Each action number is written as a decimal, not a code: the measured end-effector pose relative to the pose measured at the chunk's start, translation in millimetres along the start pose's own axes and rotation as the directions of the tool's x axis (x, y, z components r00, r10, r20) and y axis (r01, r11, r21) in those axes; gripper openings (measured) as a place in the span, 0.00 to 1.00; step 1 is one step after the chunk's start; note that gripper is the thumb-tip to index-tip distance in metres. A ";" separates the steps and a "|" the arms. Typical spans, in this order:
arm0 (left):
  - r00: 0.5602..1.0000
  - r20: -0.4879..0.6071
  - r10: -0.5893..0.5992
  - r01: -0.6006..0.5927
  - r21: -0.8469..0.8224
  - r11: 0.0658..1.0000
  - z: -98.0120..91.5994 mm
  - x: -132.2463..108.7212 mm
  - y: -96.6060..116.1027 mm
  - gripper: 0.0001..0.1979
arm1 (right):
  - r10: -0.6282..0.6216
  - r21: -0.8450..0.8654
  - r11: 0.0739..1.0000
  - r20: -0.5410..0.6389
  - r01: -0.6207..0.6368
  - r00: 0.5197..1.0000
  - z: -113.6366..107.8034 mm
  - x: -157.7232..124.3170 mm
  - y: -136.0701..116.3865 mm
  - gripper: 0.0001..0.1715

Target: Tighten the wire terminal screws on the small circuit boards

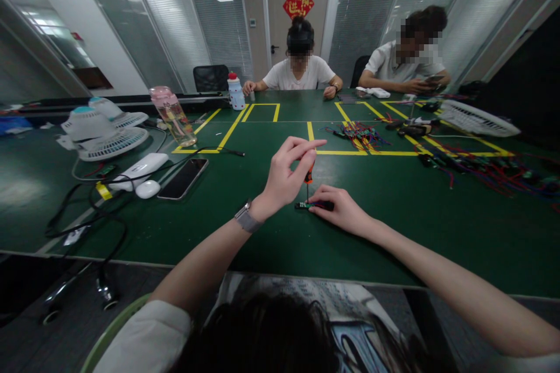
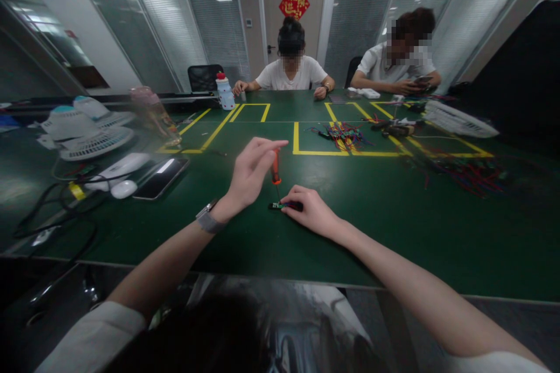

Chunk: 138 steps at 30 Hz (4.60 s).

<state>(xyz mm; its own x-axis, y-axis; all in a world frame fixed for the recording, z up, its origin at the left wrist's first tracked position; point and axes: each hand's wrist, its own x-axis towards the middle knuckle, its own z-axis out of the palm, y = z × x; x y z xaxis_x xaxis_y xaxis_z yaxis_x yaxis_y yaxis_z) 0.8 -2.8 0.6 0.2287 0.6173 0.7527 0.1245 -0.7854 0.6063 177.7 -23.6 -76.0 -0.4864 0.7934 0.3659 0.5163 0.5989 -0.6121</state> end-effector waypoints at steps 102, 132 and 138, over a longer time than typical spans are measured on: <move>0.998 0.058 -0.033 0.040 -0.113 0.993 2.5 -2.2 1.8 0.16 | -0.023 -0.025 0.999 0.037 0.024 0.999 -2.5 0.2 -1.8 0.08; 0.943 0.308 -0.127 0.203 -0.228 0.952 -18.3 14.4 5.5 0.16 | 0.150 -0.059 0.989 0.370 -0.138 0.917 -26.1 42.3 -6.0 0.04; 0.928 0.351 -0.125 0.196 -0.176 0.965 -25.7 17.4 6.2 0.11 | 0.051 0.123 0.989 0.228 -0.081 0.972 -15.1 29.3 3.8 0.09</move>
<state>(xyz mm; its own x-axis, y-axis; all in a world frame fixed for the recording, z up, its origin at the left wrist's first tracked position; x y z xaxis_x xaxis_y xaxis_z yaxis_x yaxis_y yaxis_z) -19.3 4.2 24.0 0.5356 0.6550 0.5330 -0.0049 -0.6287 0.7776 176.0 3.5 -57.0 -0.6073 0.7773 0.1641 0.4638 0.5147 -0.7211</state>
